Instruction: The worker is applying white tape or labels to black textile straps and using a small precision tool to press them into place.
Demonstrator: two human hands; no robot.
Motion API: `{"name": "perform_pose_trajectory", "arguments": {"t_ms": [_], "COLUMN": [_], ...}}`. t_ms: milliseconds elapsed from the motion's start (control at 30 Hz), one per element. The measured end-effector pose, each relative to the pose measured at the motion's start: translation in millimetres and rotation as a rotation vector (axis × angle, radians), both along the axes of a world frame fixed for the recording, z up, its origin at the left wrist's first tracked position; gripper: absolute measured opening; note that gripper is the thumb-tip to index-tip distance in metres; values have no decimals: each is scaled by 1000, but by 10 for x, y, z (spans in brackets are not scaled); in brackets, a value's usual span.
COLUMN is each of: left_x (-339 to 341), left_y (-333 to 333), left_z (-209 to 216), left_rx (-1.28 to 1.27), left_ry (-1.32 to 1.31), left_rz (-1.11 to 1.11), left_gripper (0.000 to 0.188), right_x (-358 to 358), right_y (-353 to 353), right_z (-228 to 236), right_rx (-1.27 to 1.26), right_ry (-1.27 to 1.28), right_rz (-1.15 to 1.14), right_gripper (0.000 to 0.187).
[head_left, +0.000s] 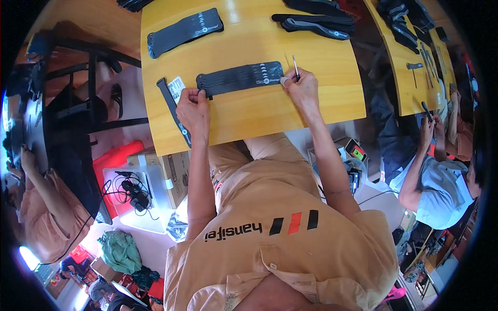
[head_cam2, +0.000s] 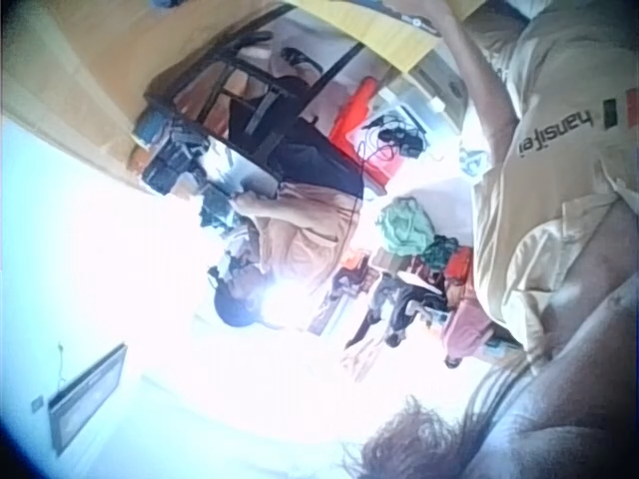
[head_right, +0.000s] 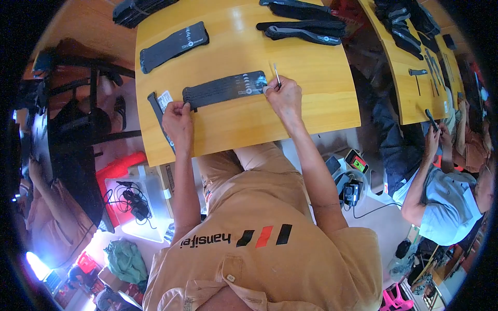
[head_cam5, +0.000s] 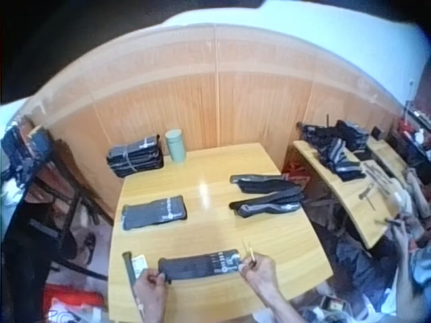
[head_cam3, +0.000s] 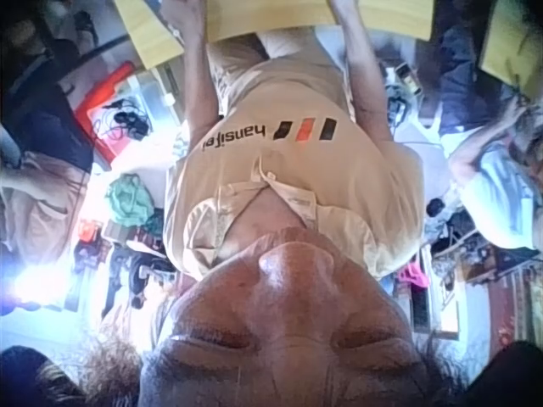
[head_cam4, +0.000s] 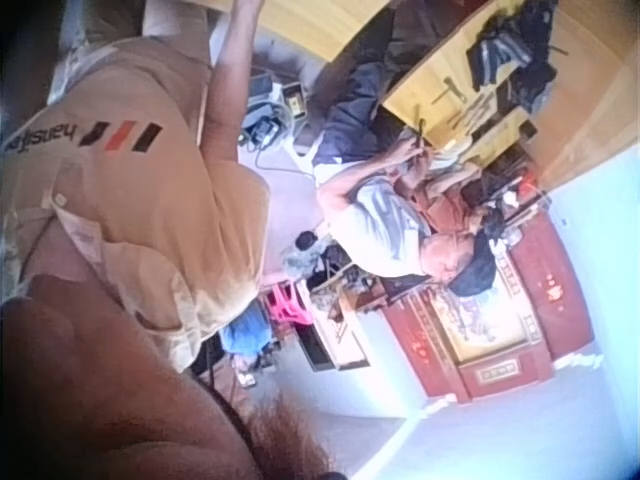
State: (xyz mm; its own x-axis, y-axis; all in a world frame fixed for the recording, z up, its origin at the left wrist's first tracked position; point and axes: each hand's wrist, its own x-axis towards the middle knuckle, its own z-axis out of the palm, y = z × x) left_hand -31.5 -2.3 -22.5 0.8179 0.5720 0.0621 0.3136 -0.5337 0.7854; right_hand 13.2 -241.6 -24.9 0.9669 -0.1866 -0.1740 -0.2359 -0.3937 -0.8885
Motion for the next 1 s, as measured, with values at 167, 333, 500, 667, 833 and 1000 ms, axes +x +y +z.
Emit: {"name": "perform_pose_trajectory", "arguments": {"t_ms": [167, 333, 500, 667, 833, 1000], "left_x": [-10, 7, -40, -292, -729, -863], "left_y": [-8, -2, 37, 105, 333, 378], "left_z": [37, 2, -21, 227, 360, 224], "left_rx": [111, 72, 73, -74, 253, 286], "left_ry": [-4, 7, 0, -312, -31, 232], "left_rz": [2, 12, 21, -14, 103, 34], "left_gripper": [14, 16, 14, 15, 30, 37], "right_x": [30, 37, -42, -102, -153, -171], "right_y": [-36, -33, -25, -140, -216, -155], "right_z": [-125, -138, 122, 41, 50, 52], "right_rx": [-16, -81, 161, 531, 590, 512], "right_ry": [-12, -75, 37, 39, 7, -8], "right_rz": [0, 10, -25, -46, -26, -5], "right_gripper": [10, 8, 7, 6, 6, 6]}}
